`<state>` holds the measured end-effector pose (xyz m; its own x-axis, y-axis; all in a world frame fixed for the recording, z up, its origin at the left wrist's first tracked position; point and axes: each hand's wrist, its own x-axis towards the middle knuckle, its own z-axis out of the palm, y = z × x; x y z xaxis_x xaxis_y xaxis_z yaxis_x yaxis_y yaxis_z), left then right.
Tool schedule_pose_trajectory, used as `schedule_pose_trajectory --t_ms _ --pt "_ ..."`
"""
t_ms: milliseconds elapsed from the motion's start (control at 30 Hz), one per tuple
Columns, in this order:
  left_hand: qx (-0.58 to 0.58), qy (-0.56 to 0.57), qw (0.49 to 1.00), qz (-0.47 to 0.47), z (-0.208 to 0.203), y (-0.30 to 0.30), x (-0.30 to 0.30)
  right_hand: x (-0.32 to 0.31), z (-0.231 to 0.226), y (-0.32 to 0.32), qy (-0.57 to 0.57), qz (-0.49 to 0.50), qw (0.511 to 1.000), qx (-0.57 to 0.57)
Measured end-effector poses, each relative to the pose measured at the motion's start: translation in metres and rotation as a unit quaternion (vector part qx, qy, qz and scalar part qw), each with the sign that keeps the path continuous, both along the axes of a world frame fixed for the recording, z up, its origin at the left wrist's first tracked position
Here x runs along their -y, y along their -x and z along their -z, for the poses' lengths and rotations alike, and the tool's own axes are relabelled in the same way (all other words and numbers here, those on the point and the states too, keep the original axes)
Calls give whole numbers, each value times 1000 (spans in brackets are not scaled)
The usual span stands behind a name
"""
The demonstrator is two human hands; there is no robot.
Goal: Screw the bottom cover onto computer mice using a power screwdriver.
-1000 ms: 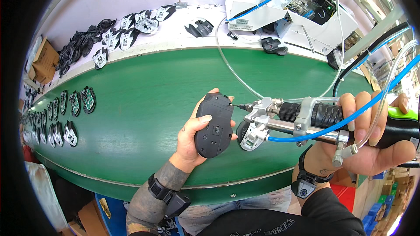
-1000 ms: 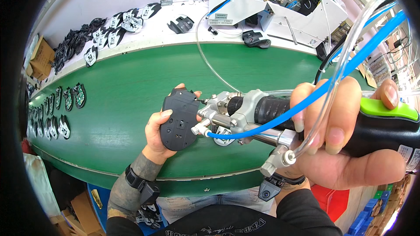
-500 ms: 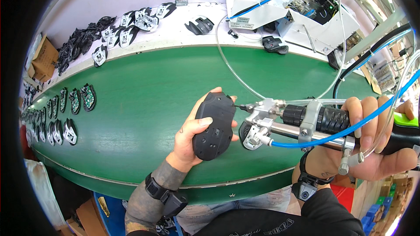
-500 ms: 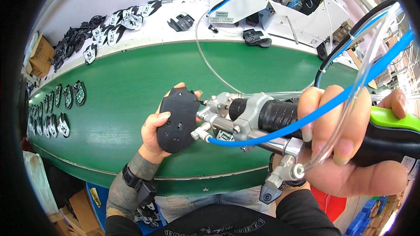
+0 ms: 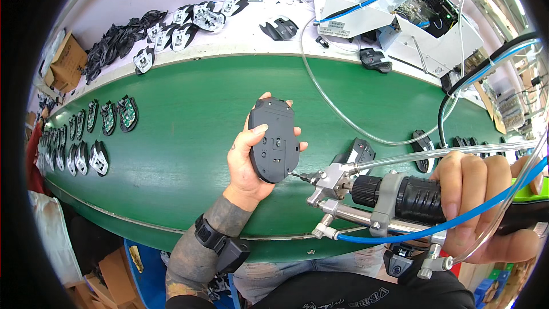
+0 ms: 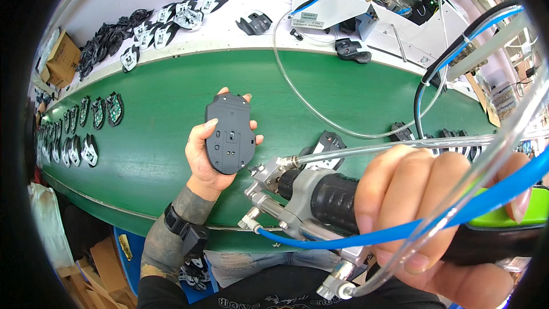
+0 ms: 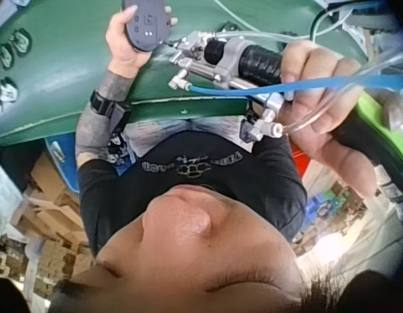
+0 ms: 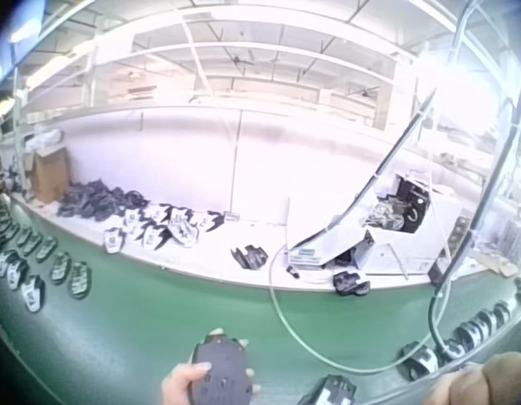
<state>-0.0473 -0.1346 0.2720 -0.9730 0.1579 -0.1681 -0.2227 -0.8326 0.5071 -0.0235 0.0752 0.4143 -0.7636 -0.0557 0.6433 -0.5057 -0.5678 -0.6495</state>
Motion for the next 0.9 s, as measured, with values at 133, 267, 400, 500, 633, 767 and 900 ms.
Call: schedule_pose_trajectory --t_ms 133,267,400,500,633,767,900 --pt "-4 -15 1000 4 -2 0 -1 1 -1 -4 -11 29 999 25" --pt "-7 -14 1000 8 -5 1 -2 -10 0 -4 -32 -6 998 56" --pt "-12 -23 1000 11 -5 0 -5 1 -1 -2 1 15 999 30" --pt "-8 -20 1000 -4 -6 -3 -5 4 -1 0 16 14 999 24" --pt "-5 -33 999 -4 -2 0 -6 11 7 5 29 10 1000 0" --pt "63 98 992 -46 4 9 -3 7 -4 3 23 9 1000 10" --pt "96 107 988 -61 4 11 0 -23 -17 1 -10 -35 999 22"
